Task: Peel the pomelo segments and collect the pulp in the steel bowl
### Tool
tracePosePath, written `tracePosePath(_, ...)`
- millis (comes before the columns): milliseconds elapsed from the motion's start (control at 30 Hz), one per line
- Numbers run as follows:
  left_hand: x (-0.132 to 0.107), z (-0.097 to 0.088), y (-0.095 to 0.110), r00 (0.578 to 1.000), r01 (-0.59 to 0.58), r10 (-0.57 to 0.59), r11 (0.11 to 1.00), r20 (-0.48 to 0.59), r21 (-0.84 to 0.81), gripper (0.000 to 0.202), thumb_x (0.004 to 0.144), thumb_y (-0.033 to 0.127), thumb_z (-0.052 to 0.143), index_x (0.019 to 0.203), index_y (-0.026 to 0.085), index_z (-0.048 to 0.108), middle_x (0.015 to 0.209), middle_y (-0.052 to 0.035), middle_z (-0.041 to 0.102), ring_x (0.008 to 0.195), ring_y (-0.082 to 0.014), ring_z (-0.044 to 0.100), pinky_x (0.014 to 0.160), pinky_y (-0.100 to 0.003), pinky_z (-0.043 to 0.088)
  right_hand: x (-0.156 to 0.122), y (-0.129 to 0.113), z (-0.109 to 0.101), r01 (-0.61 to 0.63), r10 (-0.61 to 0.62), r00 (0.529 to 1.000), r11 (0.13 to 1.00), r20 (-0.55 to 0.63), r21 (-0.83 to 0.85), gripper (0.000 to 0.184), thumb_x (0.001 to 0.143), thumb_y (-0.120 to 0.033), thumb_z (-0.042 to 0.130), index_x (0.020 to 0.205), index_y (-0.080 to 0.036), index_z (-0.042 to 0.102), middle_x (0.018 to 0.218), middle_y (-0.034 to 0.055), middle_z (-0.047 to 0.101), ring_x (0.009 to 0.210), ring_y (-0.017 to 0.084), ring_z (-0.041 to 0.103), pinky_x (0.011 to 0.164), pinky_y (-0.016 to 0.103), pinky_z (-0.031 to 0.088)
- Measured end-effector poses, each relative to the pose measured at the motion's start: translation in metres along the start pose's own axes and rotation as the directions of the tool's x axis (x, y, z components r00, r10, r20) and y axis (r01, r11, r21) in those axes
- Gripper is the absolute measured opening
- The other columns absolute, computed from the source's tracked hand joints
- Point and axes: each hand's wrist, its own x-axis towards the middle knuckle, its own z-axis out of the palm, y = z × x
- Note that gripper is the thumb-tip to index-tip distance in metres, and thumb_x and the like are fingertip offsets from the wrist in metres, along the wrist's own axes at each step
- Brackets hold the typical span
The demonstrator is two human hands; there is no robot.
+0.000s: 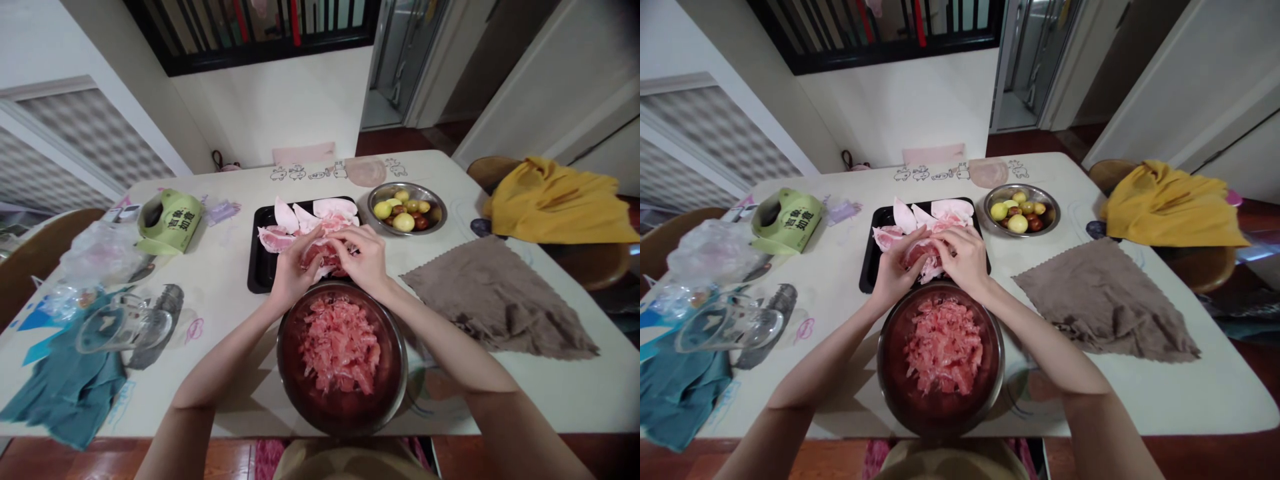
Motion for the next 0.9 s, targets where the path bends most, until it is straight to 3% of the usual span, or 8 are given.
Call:
tracePosePath(167, 0.002, -0.001, -0.008, 0.996, 0.089, -0.087, 0.992, 0.024, -0.085, 0.039, 0.09, 0.03, 0.073, 0.128, 0.021, 0.07, 0.129, -0.0109, 0.073, 0.122, -0.0274, 0.07, 0.111, -0.048, 0.054, 0.0, -0.005, 0.0, 0.009, -0.015, 0.999, 0.993, 0.044, 0.119, 0.015, 0.095, -0.023, 0.066, 0.088, -0.026, 0.079, 0.089, 0.0002, 0.081, 0.081, 0.018, 0.074, 0.084, 0.037, 0.052)
tracePosePath(333, 0.004, -0.003, -0.015, 0.989, 0.148, -0.149, 0.985, -0.004, -0.086, 0.029, 0.09, 0.034, 0.073, 0.115, 0.019, 0.075, 0.116, -0.01, 0.078, 0.11, -0.0262, 0.074, 0.102, -0.042, 0.058, 0.005, 0.004, 0.001, -0.203, 0.152, 0.972, 0.926, 0.177, 0.317, 0.009, 0.089, -0.024, 0.072, 0.086, -0.025, 0.08, 0.09, 0.0012, 0.081, 0.087, 0.02, 0.075, 0.082, 0.034, 0.056)
tracePosePath(467, 0.007, -0.007, -0.014, 0.974, 0.225, -0.223, 0.971, 0.039, -0.082, 0.028, 0.091, 0.031, 0.07, 0.115, 0.018, 0.074, 0.118, -0.0104, 0.077, 0.114, -0.0256, 0.071, 0.102, -0.038, 0.056, 0.009, 0.011, 0.0, -0.306, 0.249, 0.947, 0.893, 0.203, 0.331, 0.004, 0.084, -0.025, 0.075, 0.087, -0.024, 0.077, 0.09, 0.0014, 0.079, 0.083, 0.019, 0.072, 0.08, 0.033, 0.055)
tracePosePath(567, 0.009, -0.01, -0.013, 0.964, 0.264, -0.261, 0.961, 0.045, -0.082, 0.029, 0.09, 0.03, 0.068, 0.116, 0.018, 0.074, 0.121, -0.0104, 0.076, 0.115, -0.0259, 0.07, 0.1, -0.037, 0.055, 0.011, 0.017, -0.002, -0.287, 0.261, 0.957, 0.923, 0.13, 0.256, 0.009, 0.079, -0.014, 0.07, 0.077, -0.023, 0.07, 0.083, -0.0002, 0.071, 0.075, 0.017, 0.064, 0.071, 0.032, 0.051)
tracePosePath(700, 0.011, -0.013, -0.013, 0.97, 0.243, -0.238, 0.962, 0.049, -0.125, 0.031, 0.087, 0.027, 0.07, 0.117, 0.019, 0.073, 0.121, -0.0089, 0.075, 0.109, -0.0232, 0.07, 0.094, -0.034, 0.056, 0.009, 0.027, -0.003, -0.17, 0.16, 0.974, 0.984, 0.157, 0.053, 0.026, 0.075, 0.0, 0.056, 0.06, -0.021, 0.064, 0.087, 0.0037, 0.062, 0.09, 0.021, 0.059, 0.08, 0.036, 0.046)
tracePosePath(800, 0.013, -0.013, -0.012, 0.96, 0.28, -0.277, 0.944, 0.042, -0.174, 0.03, 0.089, 0.03, 0.069, 0.117, 0.02, 0.073, 0.121, -0.0079, 0.075, 0.104, -0.0215, 0.071, 0.089, -0.032, 0.057, 0.006, 0.034, -0.001, -0.157, 0.191, 0.946, 0.977, 0.263, -0.147, 0.024, 0.077, -0.004, 0.066, 0.064, -0.022, 0.074, 0.09, 0.0057, 0.064, 0.094, 0.025, 0.055, 0.085, 0.041, 0.04)
tracePosePath(900, 0.013, -0.014, -0.012, 0.957, 0.284, -0.288, 0.941, 0.005, -0.186, 0.028, 0.095, 0.037, 0.063, 0.113, 0.02, 0.076, 0.117, -0.0075, 0.077, 0.109, -0.0223, 0.071, 0.095, -0.034, 0.056, 0.004, 0.038, -0.002, -0.147, 0.23, 0.909, 0.957, 0.346, -0.25, 0.011, 0.077, -0.016, 0.08, 0.073, -0.027, 0.08, 0.094, 0.0058, 0.069, 0.097, 0.028, 0.053, 0.085, 0.043, 0.034)
